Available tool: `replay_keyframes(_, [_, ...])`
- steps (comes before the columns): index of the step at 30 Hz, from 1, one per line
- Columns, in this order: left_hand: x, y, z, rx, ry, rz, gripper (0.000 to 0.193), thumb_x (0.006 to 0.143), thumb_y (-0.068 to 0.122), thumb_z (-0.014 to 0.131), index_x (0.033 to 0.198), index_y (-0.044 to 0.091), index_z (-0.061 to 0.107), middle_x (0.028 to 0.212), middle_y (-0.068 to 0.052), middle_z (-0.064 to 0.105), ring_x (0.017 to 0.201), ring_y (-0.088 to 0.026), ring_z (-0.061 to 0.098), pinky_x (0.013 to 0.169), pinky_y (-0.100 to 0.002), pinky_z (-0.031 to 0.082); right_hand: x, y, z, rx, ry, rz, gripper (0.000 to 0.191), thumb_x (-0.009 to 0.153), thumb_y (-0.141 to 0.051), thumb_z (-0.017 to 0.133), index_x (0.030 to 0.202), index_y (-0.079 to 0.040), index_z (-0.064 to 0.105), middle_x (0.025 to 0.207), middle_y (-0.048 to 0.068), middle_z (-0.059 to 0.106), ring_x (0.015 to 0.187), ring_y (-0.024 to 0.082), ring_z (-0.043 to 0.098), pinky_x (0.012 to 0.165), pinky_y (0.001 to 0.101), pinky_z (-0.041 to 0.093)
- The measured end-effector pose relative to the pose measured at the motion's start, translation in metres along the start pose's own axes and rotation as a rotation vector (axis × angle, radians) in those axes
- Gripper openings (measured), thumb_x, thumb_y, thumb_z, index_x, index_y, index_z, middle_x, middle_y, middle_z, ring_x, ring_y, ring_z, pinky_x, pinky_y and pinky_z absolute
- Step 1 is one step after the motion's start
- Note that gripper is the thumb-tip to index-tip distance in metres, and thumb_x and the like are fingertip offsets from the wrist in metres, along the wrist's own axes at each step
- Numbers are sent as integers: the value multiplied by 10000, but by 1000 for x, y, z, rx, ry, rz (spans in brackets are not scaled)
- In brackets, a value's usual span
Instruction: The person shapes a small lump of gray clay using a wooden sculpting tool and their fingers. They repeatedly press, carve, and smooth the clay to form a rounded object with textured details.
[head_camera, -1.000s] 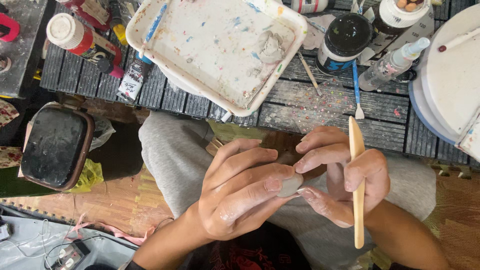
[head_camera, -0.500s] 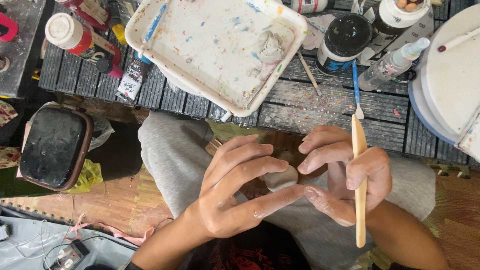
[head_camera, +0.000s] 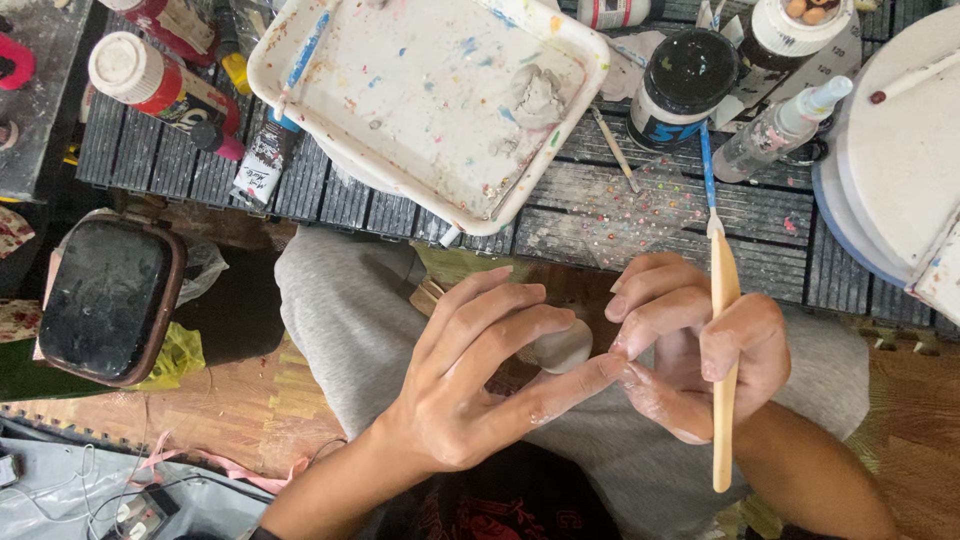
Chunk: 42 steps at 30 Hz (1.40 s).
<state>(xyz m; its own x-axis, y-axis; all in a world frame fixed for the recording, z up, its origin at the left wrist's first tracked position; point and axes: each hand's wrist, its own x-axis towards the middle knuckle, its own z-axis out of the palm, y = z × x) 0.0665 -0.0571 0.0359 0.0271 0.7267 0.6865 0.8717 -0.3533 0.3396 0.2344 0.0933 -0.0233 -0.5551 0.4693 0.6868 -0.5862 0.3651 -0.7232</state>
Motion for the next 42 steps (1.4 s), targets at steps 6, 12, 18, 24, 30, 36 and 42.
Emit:
replay_keyframes(6, [-1, -3, 2, -33, -18, -2, 381, 825, 167, 837, 1201, 186, 782, 1185, -123, 662, 1174, -322, 640, 1055, -559, 580, -1, 0, 3, 22, 22, 22, 510, 775, 91, 712, 1047, -186, 381, 911, 120, 681, 946, 295, 666, 893, 509, 507])
replay_keyframes(12, [-3, -3, 9, -289, 81, -161, 480, 840, 95, 944, 1255, 119, 703, 1226, -94, 678, 1218, -316, 657, 1040, -430, 585, 4, -4, 4, -20, 38, 36, 584, 744, 83, 790, 1049, -175, 364, 928, 115, 659, 951, 294, 667, 902, 517, 518])
replay_keyframes(18, [-9, -6, 8, -428, 87, -288, 604, 813, 104, 941, 1313, 48, 606, 1234, -99, 719, 1221, -297, 653, 1066, -444, 581, -2, 0, 0, -33, 34, -13, 551, 771, 75, 763, 1041, -176, 354, 891, 99, 685, 895, 292, 686, 893, 520, 517])
replay_keyframes(24, [-18, -28, 26, -63, 326, 294, 954, 877, 66, 991, 1550, 164, 321, 1206, 2, 734, 1131, -222, 630, 1021, -480, 542, -6, 5, 0, 86, 108, 61, 441, 832, 48, 728, 1027, -169, 397, 879, 130, 727, 851, 286, 706, 880, 534, 567])
replay_keyframes(30, [-32, -54, 21, 112, 256, 653, 879, 937, 102, 875, 1575, 237, 284, 1268, 40, 788, 1177, -211, 601, 1036, -502, 488, 6, -8, 6, -68, -88, -10, 575, 753, -180, 897, 976, -191, 367, 1107, 243, 641, 1046, 380, 677, 933, 544, 565])
replay_keyframes(36, [-31, -56, 35, 139, 330, 863, 750, 866, 47, 839, 1443, 189, 381, 1225, 81, 775, 1168, -188, 573, 1009, -477, 497, 18, -18, 9, -104, -306, -70, 567, 785, -121, 863, 1024, -154, 351, 1120, 196, 709, 1080, 412, 726, 922, 579, 591])
replay_keyframes(42, [-33, -45, 30, 193, 246, 727, 560, 899, 183, 844, 1402, 27, 652, 1232, 70, 654, 1089, -174, 568, 962, -471, 495, 19, -24, 9, -134, -355, -101, 627, 816, -64, 867, 1076, -147, 302, 1088, 146, 718, 1022, 381, 763, 889, 555, 616])
